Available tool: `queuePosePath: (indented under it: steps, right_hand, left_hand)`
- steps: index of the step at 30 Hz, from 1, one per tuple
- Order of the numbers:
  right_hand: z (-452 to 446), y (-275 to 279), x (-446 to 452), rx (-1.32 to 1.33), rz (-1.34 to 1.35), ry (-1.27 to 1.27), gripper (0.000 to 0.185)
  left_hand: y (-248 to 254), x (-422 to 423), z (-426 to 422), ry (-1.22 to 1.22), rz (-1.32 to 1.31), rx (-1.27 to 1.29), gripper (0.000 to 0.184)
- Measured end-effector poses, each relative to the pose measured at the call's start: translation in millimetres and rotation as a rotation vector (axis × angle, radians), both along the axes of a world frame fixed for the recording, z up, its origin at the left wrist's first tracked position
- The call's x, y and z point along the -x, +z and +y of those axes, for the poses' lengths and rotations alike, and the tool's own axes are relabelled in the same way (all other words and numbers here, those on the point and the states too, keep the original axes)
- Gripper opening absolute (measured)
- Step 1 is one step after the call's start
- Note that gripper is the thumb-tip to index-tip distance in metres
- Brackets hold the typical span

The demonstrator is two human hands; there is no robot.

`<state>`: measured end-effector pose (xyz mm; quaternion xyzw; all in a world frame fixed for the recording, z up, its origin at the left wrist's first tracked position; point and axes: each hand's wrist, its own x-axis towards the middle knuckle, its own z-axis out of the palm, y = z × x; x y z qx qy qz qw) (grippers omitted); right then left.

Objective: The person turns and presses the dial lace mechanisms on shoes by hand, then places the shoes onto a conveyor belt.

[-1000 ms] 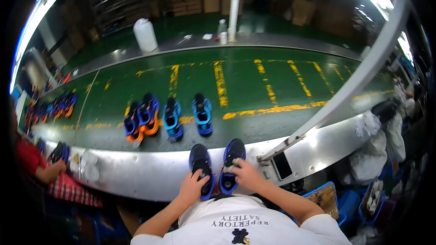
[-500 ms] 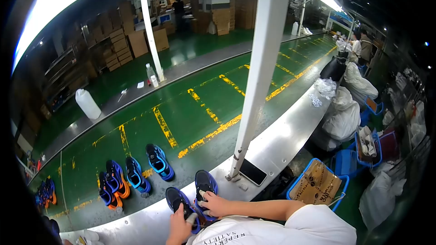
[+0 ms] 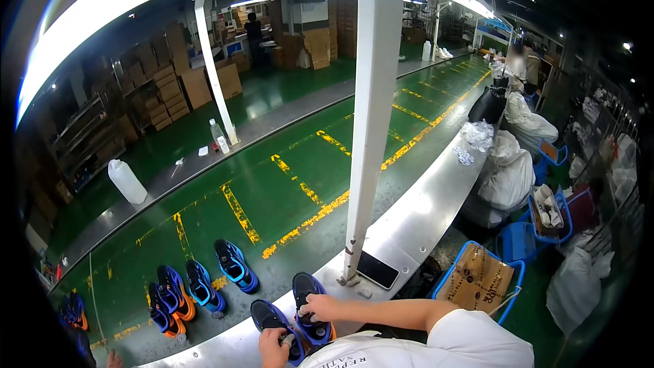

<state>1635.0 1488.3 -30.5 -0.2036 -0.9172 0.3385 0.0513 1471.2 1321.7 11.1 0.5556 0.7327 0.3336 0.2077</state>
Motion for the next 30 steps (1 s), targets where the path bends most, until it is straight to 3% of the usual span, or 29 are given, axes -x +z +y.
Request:
queuePosePath:
  steps: [2, 5, 8, 12, 13, 16, 17, 20, 22, 24, 25, 28, 29, 30]
  right_hand:
    - [2.6, 11.5, -1.7, -0.01, -0.016, 0.021, 0.032]
    - [-13.3, 15.7, -1.0, -0.022, -0.159, -0.132, 0.038]
    - [3.9, 10.1, -13.3, 0.061, 0.07, -0.055, 0.033]
    - [-1.1, 3.8, -11.2, 0.077, 0.005, -0.123, 0.037]
    - [-3.5, 0.2, -10.6, 0.077, 0.018, -0.146, 0.036]
    - [-0.8, -10.5, -12.3, 0.082, 0.054, -0.14, 0.034]
    - [7.4, -19.2, -14.0, 0.089, 0.066, -0.092, 0.034]
    - [11.7, -26.8, -15.4, 0.09, 0.08, -0.047, 0.035]
    - [-2.3, -10.8, -14.6, 0.058, 0.065, -0.15, 0.037]
    - [12.3, 1.6, -20.0, 0.129, 0.086, -0.09, 0.036]
    - [16.0, 4.6, -22.3, 0.167, 0.098, -0.064, 0.035]
    - [22.3, -11.6, -18.8, 0.082, 0.103, -0.025, 0.035]
    - [14.3, -6.4, -17.1, 0.089, 0.031, -0.092, 0.034]
    - [10.0, 0.3, -17.7, 0.112, 0.021, -0.117, 0.033]
  left_hand:
    - [14.5, -4.7, 2.3, 0.097, -0.057, 0.081, 0.016]
    - [-7.7, 3.5, 2.2, -0.076, 0.071, -0.08, 0.022]
    - [-12.4, 4.6, 2.0, 0.075, -0.217, 0.105, 0.024]
    - [-9.0, 2.9, 7.1, -0.075, 0.07, -0.054, 0.025]
    - [-9.3, 3.5, 8.4, -0.116, 0.038, -0.104, 0.026]
    - [2.7, 5.2, 9.4, 0.021, -0.258, 0.14, 0.024]
    - [21.9, -2.6, 11.8, 0.043, -0.141, 0.109, 0.025]
    - [-14.8, 2.4, 12.3, -0.055, -0.034, 0.011, 0.032]
    - [-17.0, 5.7, 13.7, -0.041, -0.189, 0.06, 0.03]
    - [-8.3, 7.2, 14.1, 0.038, -0.313, 0.128, 0.026]
    - [10.7, -1.1, 16.3, 0.069, -0.245, 0.075, 0.026]
    - [-25.3, 1.8, 17.7, -0.023, -0.192, 0.0, 0.034]
    - [-10.4, 2.9, 19.2, -0.049, -0.221, 0.16, 0.023]
    - [-19.4, 7.4, 17.9, -0.043, -0.28, 0.164, 0.027]
